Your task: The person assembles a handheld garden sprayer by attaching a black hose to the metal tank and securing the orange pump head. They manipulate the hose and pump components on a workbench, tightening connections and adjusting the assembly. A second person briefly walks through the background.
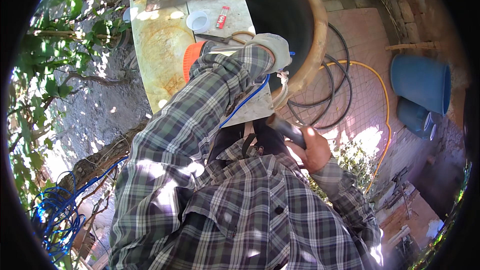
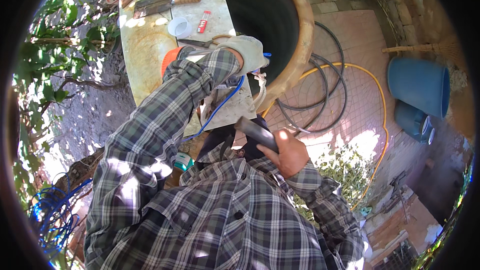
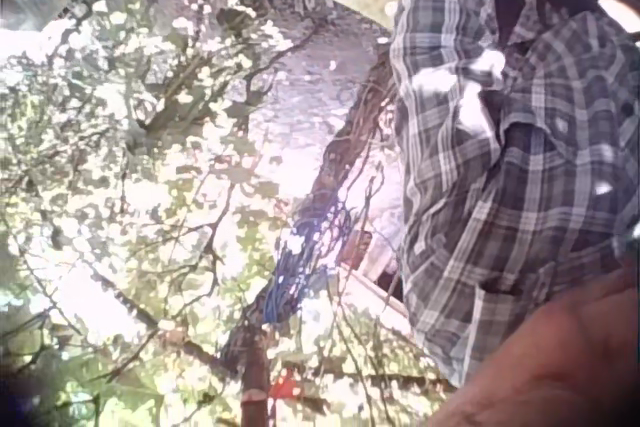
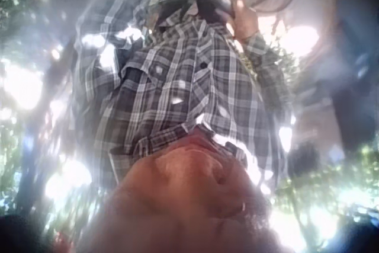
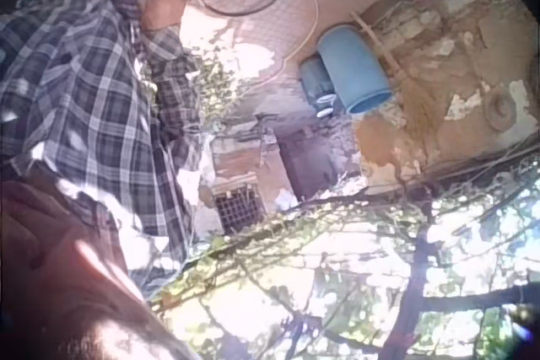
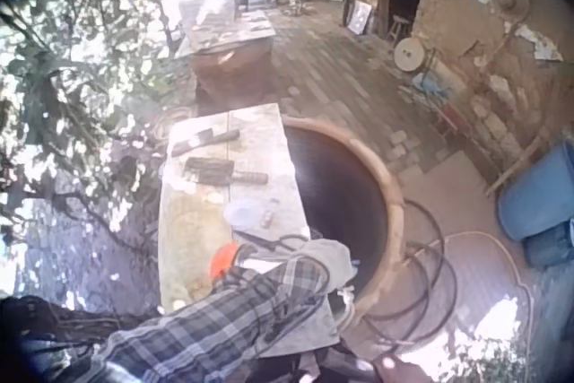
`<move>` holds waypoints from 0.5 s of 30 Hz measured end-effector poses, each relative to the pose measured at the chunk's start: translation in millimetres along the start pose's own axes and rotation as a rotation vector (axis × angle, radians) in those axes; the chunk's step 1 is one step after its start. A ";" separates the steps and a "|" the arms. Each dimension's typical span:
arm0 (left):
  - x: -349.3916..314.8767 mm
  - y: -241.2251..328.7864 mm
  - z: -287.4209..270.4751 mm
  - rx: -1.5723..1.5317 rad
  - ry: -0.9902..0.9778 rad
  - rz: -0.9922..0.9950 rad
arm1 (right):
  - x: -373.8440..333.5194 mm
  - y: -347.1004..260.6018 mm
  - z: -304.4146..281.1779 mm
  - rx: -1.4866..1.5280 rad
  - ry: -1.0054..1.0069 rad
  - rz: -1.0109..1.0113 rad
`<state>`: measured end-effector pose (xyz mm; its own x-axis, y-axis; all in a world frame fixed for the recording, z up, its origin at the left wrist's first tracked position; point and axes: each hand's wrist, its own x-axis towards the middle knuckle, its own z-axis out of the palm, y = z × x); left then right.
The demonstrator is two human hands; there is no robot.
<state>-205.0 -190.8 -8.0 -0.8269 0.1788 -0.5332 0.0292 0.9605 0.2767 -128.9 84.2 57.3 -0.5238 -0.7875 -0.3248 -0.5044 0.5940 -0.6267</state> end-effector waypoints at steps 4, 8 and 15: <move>5.6 9.5 7.5 -0.079 -0.045 -0.066 | 24.0 4.5 20.1 0.038 -0.047 -0.053; 9.7 14.6 11.5 -0.094 -0.070 -0.157 | 45.0 14.1 33.1 0.059 -0.141 -0.064; -6.6 15.0 15.2 -0.040 -0.180 -0.117 | 70.6 -6.6 75.7 -0.008 -0.248 -0.069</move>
<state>-190.6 -174.3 -12.5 -0.7096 0.1048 -0.6967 -0.0862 0.9685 0.2336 -110.5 12.2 -15.1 -0.3045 -0.8417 -0.4459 -0.5391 0.5382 -0.6478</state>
